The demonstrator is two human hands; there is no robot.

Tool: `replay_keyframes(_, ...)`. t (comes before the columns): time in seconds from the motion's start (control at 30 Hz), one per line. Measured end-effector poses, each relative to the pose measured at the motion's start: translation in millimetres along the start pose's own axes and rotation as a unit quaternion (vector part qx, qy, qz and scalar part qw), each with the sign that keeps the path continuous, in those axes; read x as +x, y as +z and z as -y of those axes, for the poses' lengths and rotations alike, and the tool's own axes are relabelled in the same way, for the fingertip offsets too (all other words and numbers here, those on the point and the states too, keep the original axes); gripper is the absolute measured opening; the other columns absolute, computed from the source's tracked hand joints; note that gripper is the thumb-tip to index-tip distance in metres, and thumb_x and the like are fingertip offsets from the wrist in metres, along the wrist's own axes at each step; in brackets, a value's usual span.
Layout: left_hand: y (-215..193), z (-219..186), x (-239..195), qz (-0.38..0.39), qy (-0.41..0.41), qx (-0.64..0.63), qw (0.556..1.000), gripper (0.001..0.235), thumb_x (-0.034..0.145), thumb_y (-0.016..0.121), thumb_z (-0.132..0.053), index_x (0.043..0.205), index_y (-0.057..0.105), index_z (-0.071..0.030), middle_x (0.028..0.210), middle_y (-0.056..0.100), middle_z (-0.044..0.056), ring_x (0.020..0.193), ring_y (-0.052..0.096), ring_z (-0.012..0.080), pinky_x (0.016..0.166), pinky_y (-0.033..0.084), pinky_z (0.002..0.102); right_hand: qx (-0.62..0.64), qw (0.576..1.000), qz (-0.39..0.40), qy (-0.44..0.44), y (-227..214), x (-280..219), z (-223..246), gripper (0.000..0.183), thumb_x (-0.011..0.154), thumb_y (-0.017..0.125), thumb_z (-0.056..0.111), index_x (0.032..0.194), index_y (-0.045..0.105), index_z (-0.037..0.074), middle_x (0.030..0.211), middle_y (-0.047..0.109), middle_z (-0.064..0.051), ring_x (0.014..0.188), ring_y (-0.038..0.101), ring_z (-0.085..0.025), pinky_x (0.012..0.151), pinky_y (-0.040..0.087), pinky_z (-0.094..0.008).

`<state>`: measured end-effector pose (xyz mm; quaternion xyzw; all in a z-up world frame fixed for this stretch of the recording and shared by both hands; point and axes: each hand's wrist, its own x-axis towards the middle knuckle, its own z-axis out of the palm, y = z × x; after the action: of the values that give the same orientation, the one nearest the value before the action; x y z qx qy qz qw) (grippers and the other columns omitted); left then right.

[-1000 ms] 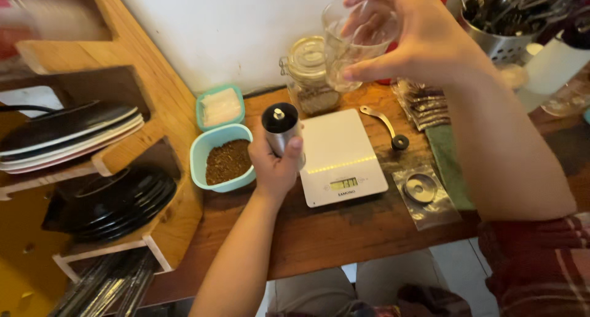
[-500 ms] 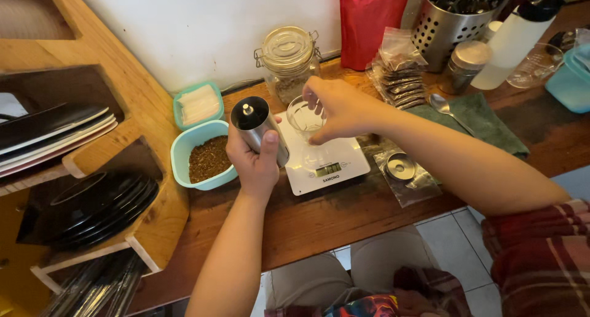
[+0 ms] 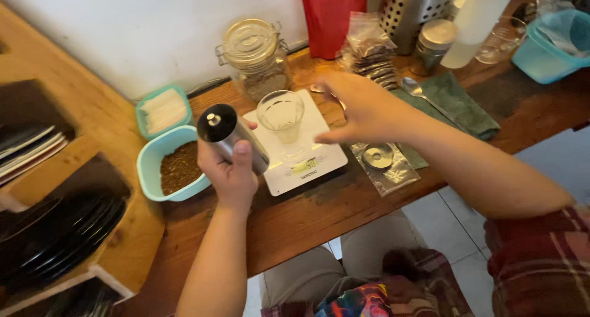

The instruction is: The person operates a manual coffee grinder to grind coffee beans into a glass cup placed on a digital scale. They then pour the ground coffee into a small plastic bag and seal it. The person repeats the grinding process with another batch of beans.

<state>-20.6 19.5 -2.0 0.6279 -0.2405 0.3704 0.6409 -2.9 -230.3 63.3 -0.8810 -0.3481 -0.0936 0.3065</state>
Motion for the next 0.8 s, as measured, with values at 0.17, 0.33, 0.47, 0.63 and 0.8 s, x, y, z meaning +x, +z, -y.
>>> replay_keyframes(0.17, 0.8, 2.4, -7.7, 0.005, 0.007, -0.020, 1.000, 0.054, 0.091, 0.066, -0.051, 0.109, 0.054, -0.001, 0.086, 0.068, 0.015, 0.080, 0.066, 0.0193, 0.080, 0.056, 0.035, -0.082, 0.994, -0.028, 0.072, 0.6, -84.7, -17.0, 0.065, 0.067, 0.091, 0.035, 0.116, 0.063, 0.002, 0.089, 0.064, -0.013, 0.088, 0.066, -0.034, 0.078, 0.054, -0.042)
replay_keyframes(0.33, -1.0, 14.2, -9.2, 0.023, 0.009, -0.015, 1.000, 0.063, 0.092, 0.063, -0.055, 0.111, 0.053, 0.003, 0.084, 0.066, 0.020, 0.075, 0.064, 0.0222, 0.075, 0.054, 0.034, -0.113, 0.987, -0.055, 0.100, 21.7, -125.5, -30.3, 0.072, 0.070, 0.090, 0.043, 0.120, 0.064, -0.002, 0.099, 0.061, -0.015, 0.092, 0.063, -0.034, 0.085, 0.053, -0.041)
replay_keyframes(0.47, 0.9, 12.7, -10.0, 0.018, -0.019, -0.037, 0.999, 0.062, 0.092, 0.064, -0.052, 0.114, 0.052, 0.005, 0.085, 0.065, 0.022, 0.073, 0.063, 0.0211, 0.069, 0.055, 0.033, -0.091, 0.985, -0.087, 0.114, 33.0, -135.1, -34.1, 0.058, 0.074, 0.088, 0.031, 0.118, 0.066, -0.001, 0.100, 0.061, -0.013, 0.093, 0.062, -0.033, 0.086, 0.051, -0.039)
replay_keyframes(0.63, 3.6, 20.8, -12.6, 0.014, 0.001, -0.021, 1.000, 0.063, 0.092, 0.063, -0.053, 0.111, 0.052, 0.006, 0.083, 0.064, 0.024, 0.071, 0.064, 0.0248, 0.067, 0.055, 0.036, -0.029, 0.982, -0.142, 0.124, 32.3, -136.4, -40.3, 0.056, 0.065, 0.091, 0.026, 0.111, 0.067, 0.005, 0.097, 0.060, -0.008, 0.090, 0.063, -0.029, 0.083, 0.051, -0.036)
replay_keyframes(0.8, -1.3, 20.2, -18.0, -0.001, -0.004, -0.025, 1.000, 0.057, 0.086, 0.070, -0.043, 0.111, 0.056, 0.007, 0.088, 0.067, 0.020, 0.077, 0.069, 0.0259, 0.076, 0.059, 0.040, 0.007, 0.983, -0.164, 0.085, 12.5, -99.0, -28.4, 0.057, 0.057, 0.092, 0.013, 0.106, 0.064, 0.003, 0.097, 0.057, -0.007, 0.081, 0.062, -0.025, 0.060, 0.052, -0.031)
